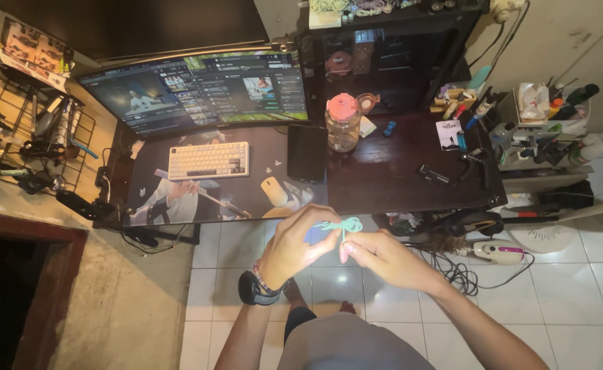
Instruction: The person picks up several charging cables from a computer desk and uses small blue and orange plastic clips to secure and organize them.
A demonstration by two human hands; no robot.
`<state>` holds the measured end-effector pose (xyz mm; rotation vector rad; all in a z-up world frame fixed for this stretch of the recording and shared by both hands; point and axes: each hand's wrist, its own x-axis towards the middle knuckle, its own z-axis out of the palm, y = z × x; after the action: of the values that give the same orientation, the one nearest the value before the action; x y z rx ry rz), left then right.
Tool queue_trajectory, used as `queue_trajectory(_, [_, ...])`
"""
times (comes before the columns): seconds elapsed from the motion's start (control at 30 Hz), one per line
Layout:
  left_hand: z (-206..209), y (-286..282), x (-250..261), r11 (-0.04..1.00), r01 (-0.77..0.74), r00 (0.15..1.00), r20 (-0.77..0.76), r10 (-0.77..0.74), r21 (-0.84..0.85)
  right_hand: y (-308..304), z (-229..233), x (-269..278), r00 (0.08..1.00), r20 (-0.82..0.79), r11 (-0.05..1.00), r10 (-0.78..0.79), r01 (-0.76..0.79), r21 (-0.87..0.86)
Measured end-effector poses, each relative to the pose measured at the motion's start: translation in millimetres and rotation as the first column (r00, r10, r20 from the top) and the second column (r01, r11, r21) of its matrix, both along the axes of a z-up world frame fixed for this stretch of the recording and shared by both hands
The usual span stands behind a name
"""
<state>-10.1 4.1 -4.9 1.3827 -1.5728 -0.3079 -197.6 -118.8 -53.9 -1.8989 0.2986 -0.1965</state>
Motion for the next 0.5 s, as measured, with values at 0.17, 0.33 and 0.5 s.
queue_trajectory(0.17, [0,-5,-3,0.991,0.017,0.996,0.085,-0.028,0.136,-15,52,-16,0.999,0.005,0.945,0.046,-0.042,-0.325])
queue_trajectory(0.33, [-9,-5,-6,0.960,0.230,0.968,-0.141,-0.209,0.158,-47,55,-10,0.989,0.144,0.974,0.035,-0.001,-0.228])
queue_trajectory(0.5, [-29,-1,-5,0.969,0.245,0.919,-0.329,-0.220,0.037,-59,22,1,0.999,0.018,0.997,-0.047,0.048,-0.065])
